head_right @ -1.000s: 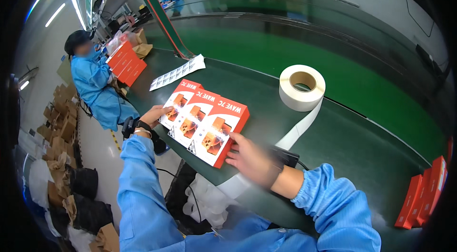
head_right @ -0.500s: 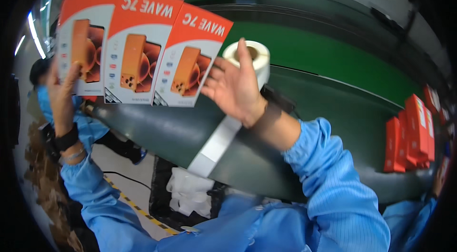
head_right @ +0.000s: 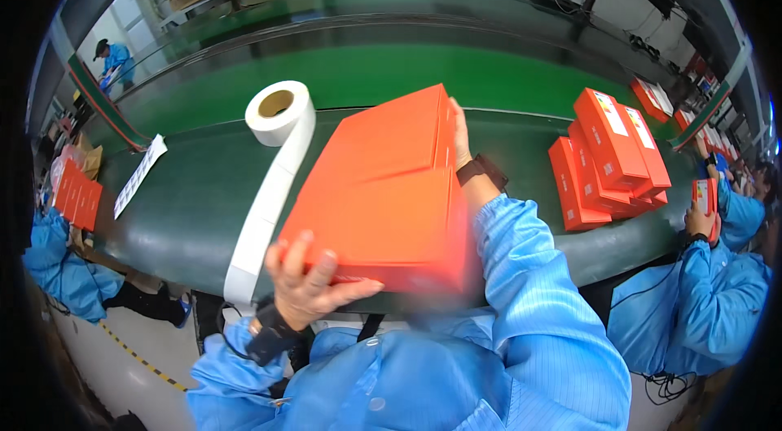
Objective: Applying energy labels to the back of smartphone boxes on a production line.
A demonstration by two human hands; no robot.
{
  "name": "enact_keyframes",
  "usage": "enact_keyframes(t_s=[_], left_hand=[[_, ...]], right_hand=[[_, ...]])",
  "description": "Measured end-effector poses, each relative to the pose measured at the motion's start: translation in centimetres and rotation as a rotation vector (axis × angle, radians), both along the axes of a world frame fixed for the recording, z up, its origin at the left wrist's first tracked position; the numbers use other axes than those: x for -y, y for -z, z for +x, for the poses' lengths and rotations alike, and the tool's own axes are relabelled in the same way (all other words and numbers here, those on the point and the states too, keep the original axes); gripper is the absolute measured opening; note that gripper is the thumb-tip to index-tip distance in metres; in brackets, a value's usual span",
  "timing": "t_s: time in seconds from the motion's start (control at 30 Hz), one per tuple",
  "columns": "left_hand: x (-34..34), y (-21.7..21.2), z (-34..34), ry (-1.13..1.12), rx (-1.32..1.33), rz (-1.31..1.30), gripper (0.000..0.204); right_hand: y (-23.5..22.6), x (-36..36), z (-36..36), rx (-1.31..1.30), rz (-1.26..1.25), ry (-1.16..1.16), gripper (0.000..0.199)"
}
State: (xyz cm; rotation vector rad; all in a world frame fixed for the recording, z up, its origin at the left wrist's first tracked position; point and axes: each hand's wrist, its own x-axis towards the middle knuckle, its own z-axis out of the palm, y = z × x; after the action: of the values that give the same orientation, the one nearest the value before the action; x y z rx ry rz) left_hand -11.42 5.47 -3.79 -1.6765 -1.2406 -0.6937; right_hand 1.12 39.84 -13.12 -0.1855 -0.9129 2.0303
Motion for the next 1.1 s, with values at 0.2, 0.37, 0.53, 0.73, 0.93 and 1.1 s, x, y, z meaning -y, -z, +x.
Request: enact_keyframes(t_s=[0.2, 0.37, 0.53, 0.73, 0.93, 1.1], left_hand=[[2.5, 7.2, 4.3, 0.0, -0.043, -0.452, 0.04], [2.2, 5.0, 5.7, -0.027, -0.099, -0.543, 0.039], [2.3, 1.6, 4.9, 0.175, 0.206, -0.874, 0.052], [-4.7, -0.4, -0.9, 0.297, 1.181, -0.725, 0.085], [-10.1, 5.2, -2.8, 0.495, 1.73, -0.764, 0.071], [-10.6, 6.1, -2.1, 0.621, 1.78, -0.71, 0.063]], right_hand=[[-2.1, 1.0, 2.0, 0.075, -0.108, -0.077, 0.038], [-2.6, -0.2, 1.4, 0.154, -0.257, -0.257, 0.033], [-2.6, -0.5, 2.4, 0.591, 0.179, 0.169, 0.026], [-4.9, 6.8, 5.7, 0.544, 0.113, 0.376, 0.056], [-4.4, 13.6, 6.3, 0.496, 0.191, 0.258, 0.057], [-4.4, 13.5, 6.1, 0.631, 0.272, 0.366, 0.051]])
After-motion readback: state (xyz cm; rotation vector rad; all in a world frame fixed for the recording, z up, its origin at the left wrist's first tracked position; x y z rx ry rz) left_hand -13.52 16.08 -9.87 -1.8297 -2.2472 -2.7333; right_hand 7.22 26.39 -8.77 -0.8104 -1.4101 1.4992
